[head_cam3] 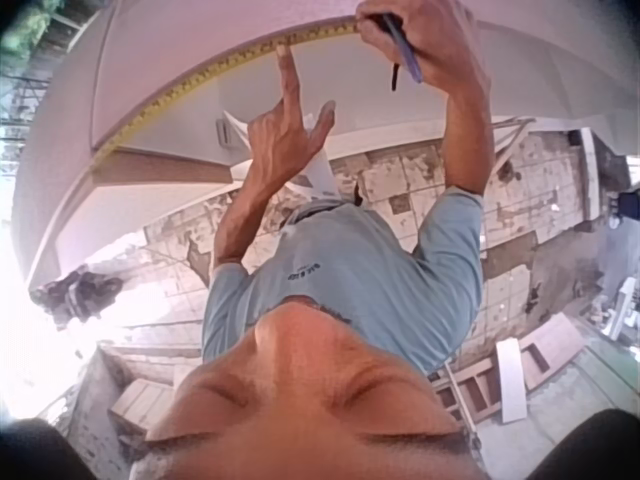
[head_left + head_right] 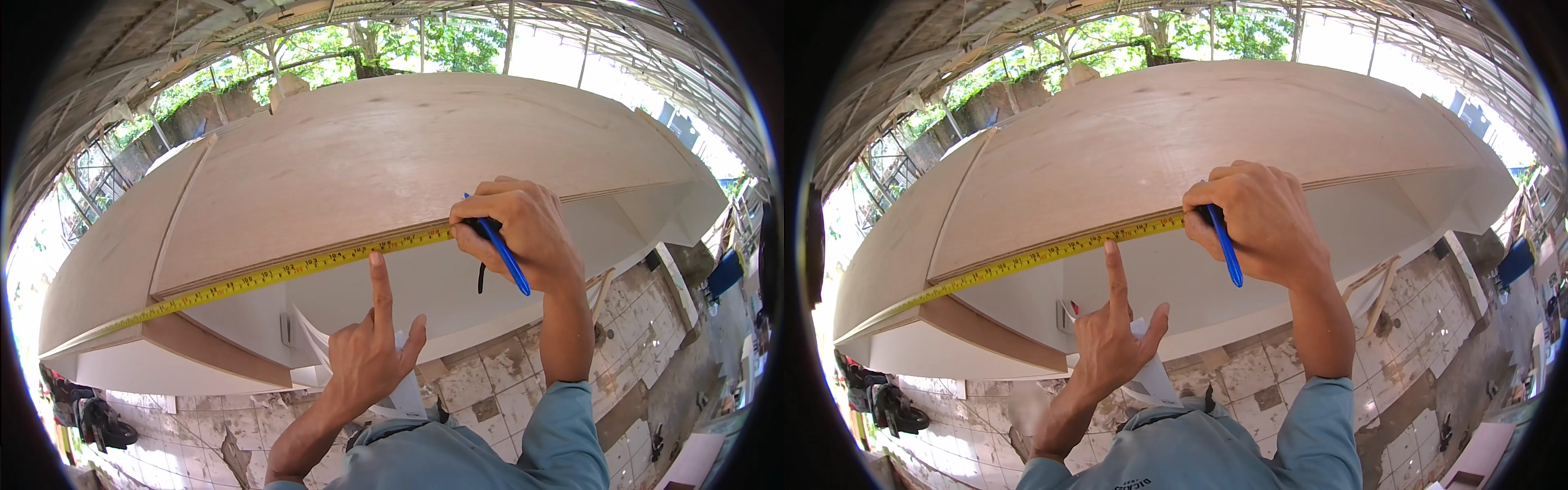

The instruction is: The person looks at a technical drawing, walks through a workshop, and uses a measuring tape to check the dimensions of a large wooden cabinet while marking it with a pen.

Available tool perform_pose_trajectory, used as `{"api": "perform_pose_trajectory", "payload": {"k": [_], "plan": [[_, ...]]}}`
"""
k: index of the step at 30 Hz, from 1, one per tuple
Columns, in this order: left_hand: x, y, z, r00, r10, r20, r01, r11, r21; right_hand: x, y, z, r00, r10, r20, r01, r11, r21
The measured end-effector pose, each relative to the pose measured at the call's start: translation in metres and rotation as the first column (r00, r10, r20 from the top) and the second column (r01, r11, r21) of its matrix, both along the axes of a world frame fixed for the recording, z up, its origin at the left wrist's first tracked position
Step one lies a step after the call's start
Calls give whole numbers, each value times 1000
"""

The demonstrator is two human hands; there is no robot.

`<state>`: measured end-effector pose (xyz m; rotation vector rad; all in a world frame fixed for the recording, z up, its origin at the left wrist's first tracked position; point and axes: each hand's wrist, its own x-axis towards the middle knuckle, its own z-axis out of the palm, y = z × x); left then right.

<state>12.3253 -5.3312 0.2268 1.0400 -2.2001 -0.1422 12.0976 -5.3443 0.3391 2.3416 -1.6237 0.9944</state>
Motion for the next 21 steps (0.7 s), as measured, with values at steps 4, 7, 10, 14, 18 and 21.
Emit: {"api": "perform_pose_trajectory", "payload": {"k": [4, 7, 10, 14, 18, 21], "plan": [[-1, 0, 0, 1000, -15, -22, 15, 1000, -10, -1, 1, 2, 1000, -12, -15, 12, 1000, 19], [-1, 0, -3, 1000, 2, -12, -2, 1000, -26, -1, 1, 2, 1000, -14, -21, 14, 1000, 23], [-1, 1, -2, 1000, 12, 9, -12, 1000, -8, -1, -1, 0, 1000, 0, -8, 0, 1000, 10], [-1, -1, -4, 1000, 6, 0, -6, 1000, -21, -1, -1, 0, 1000, 8, -3, -8, 1000, 10], [-2, 0, -4, 1000, 7, 2, -7, 1000, -10, -1, -1, 1, 1000, 9, -3, -9, 1000, 5], [-3, 0, -4, 1000, 2, -2, -2, 1000, -8, -1, 1, 1, 1000, 10, 3, -10, 1000, 6]]}}
